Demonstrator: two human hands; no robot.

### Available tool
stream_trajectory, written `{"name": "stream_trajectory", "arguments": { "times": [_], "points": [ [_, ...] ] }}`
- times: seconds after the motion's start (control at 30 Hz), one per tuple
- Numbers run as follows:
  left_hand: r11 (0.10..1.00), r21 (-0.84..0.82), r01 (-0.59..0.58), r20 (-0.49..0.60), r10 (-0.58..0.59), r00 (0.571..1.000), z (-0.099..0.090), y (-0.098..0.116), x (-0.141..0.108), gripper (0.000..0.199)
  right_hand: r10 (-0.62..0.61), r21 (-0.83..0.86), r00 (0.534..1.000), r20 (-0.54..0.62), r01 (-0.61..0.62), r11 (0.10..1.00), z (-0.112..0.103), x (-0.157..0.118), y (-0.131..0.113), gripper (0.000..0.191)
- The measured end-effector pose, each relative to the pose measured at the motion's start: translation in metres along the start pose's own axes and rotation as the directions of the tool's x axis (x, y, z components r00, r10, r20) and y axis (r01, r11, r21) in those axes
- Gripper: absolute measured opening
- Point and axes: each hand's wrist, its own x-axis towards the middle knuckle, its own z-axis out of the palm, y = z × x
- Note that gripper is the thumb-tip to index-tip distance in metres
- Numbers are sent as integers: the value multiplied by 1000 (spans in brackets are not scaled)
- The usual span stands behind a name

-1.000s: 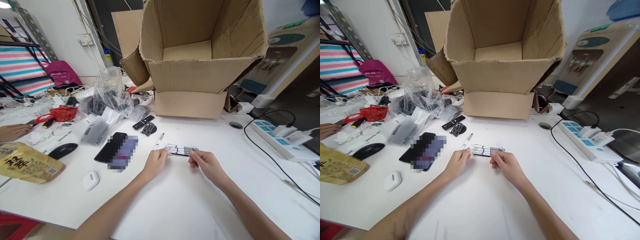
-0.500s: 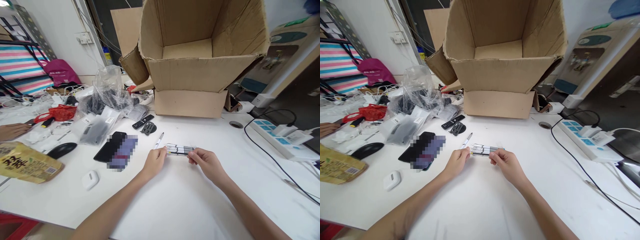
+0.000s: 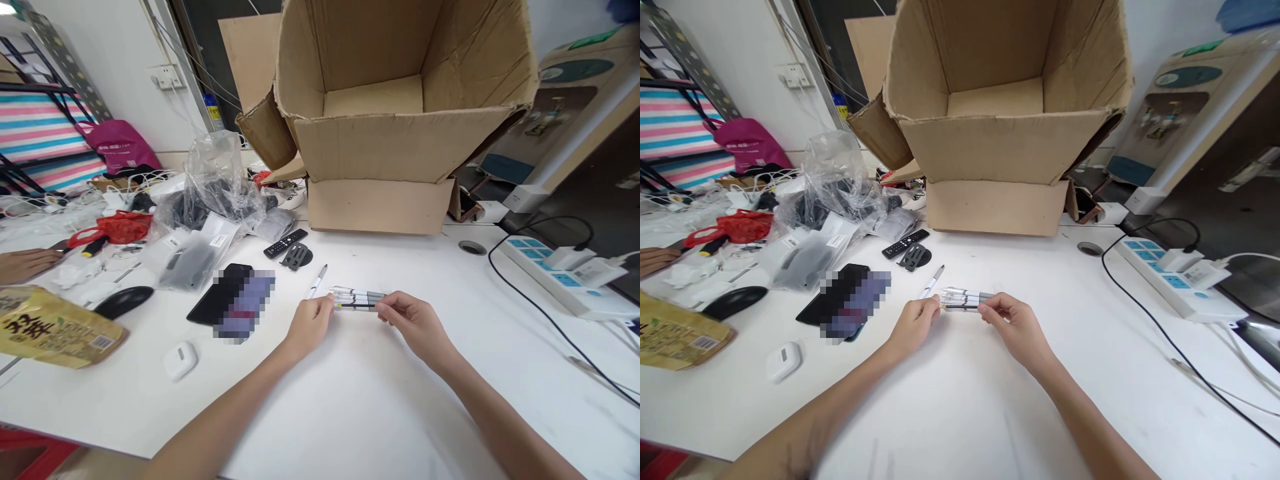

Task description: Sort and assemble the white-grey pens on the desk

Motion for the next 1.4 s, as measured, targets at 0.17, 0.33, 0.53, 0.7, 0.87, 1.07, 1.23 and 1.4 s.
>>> {"name": "stream_trajectory", "arguments": {
  "times": [0.17,0.33,0.53,0.7,0.87,1.07,1.23,1.4],
  "points": [
    [1000,13,-19,7,18,1000,1,-1,0,48,51,-13,998,25,-51,999,1,-1,4,47],
    [999,27,-23,-17,24,1000,0,-3,1,46,-3,-16,1000,12,3,1000,2,-1,0,32],
    [999,34,-33,-10,33,999,1,-5,1,47,-2,8,1000,11,2,1000,-1,-1,-3,31],
    [995,85,-50,-10,51,999,2,-4,0,45,56,-13,998,42,-56,998,0,-1,1,45],
    [989,135,-64,-29,69,997,1,-2,1,46,0,-50,999,42,2,999,-1,0,-2,33],
    [984,169,-57,-37,64,997,0,-1,1,47,-12,-22,999,42,13,1000,-1,-1,-5,32],
    [980,192,-60,-21,65,998,1,0,-1,47,42,-26,998,50,-41,999,0,0,2,45],
    [978,196,-74,-25,80,996,1,1,-1,46,-8,-39,999,33,9,999,0,1,3,37]
  ]
}}
